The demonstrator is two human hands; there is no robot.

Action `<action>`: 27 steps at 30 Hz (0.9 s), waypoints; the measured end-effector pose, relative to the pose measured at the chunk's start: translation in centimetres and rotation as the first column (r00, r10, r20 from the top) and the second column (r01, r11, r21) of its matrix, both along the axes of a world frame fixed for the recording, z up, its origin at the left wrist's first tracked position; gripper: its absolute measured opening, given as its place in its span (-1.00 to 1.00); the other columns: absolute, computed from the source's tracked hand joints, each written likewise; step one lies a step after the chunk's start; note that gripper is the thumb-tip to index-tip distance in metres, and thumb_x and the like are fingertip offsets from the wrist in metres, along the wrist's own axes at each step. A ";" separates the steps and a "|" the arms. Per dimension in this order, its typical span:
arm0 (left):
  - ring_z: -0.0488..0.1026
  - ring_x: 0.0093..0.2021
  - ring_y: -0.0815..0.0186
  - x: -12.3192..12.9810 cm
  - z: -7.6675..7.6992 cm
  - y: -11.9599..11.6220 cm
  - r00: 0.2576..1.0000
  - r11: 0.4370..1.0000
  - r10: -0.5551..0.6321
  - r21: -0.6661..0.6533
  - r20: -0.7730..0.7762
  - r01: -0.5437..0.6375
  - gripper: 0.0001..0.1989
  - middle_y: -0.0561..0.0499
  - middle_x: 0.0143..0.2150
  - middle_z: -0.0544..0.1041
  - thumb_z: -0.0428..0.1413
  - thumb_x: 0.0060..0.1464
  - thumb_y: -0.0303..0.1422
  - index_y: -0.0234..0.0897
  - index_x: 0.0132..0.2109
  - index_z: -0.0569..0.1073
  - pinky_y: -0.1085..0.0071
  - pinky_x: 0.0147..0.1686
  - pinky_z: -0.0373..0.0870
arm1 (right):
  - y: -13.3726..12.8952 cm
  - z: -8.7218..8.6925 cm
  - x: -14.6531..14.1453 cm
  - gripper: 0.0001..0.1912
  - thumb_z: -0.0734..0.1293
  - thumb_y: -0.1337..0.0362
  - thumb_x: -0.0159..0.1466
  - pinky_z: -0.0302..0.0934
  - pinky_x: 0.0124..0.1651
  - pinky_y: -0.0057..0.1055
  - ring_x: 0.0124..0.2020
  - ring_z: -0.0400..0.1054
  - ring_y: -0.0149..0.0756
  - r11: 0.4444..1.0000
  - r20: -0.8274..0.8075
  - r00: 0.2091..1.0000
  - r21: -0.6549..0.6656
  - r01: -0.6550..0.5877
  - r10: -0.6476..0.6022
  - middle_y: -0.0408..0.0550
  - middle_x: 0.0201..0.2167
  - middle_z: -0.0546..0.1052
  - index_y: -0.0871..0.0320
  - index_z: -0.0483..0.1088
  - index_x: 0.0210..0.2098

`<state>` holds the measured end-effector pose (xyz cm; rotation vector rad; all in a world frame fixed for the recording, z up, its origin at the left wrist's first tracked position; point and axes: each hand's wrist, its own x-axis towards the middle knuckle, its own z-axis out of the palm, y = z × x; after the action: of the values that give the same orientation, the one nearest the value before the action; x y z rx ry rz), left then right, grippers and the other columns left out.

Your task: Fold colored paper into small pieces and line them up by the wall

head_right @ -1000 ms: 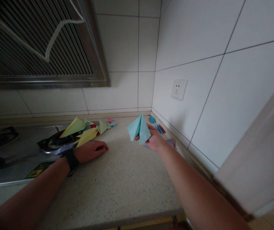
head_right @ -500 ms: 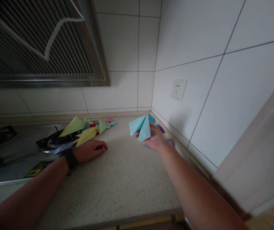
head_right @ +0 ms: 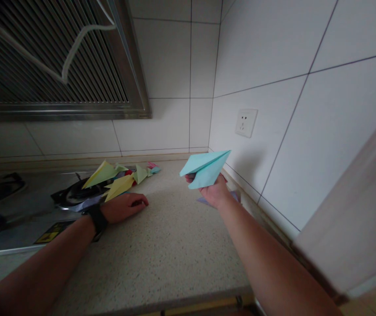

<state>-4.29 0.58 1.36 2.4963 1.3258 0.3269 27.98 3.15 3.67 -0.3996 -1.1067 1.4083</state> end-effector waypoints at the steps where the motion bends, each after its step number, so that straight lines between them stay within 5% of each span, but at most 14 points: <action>1: 0.43 -0.31 0.31 0.0 0.0 0.0 1.000 1.000 0.000 0.002 -0.002 0.000 -0.72 0.02 -0.29 0.52 -0.04 0.19 -0.20 -0.19 -0.10 0.48 0.43 -0.32 0.25 | 0.1 0.1 0.0 -0.74 0.21 0.15 0.23 0.41 -0.13 -0.16 -0.29 0.49 -0.18 1.000 -0.043 0.999 -0.014 -0.009 0.008 0.03 -0.29 0.59 0.15 0.43 -0.23; 14: 0.43 -0.31 0.30 0.0 -0.1 -0.1 1.000 1.000 0.008 0.013 -0.013 -0.008 -0.72 0.02 -0.29 0.52 -0.04 0.19 -0.20 -0.19 -0.10 0.47 0.43 -0.31 0.24 | -0.3 0.7 -0.2 -0.69 0.16 0.18 0.26 0.36 0.00 -0.02 -0.15 0.49 -0.10 0.995 -0.128 0.991 -0.085 -0.054 0.043 0.09 -0.17 0.57 0.17 0.38 -0.10; 27: 0.42 -0.32 0.29 0.0 -0.2 0.0 1.000 1.000 0.018 0.019 -0.018 -0.017 -0.72 0.03 -0.30 0.52 -0.04 0.19 -0.19 -0.17 -0.10 0.47 0.43 -0.34 0.23 | -0.5 0.3 -0.4 -0.68 0.22 0.04 0.25 0.39 -0.07 -0.05 -0.17 0.47 -0.11 0.990 0.010 0.994 -0.094 -0.104 0.105 0.02 -0.21 0.57 0.10 0.38 -0.15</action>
<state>-4.34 0.57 1.19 2.5104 1.3585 0.3235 27.61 2.67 3.95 -0.4248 -1.0898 1.5557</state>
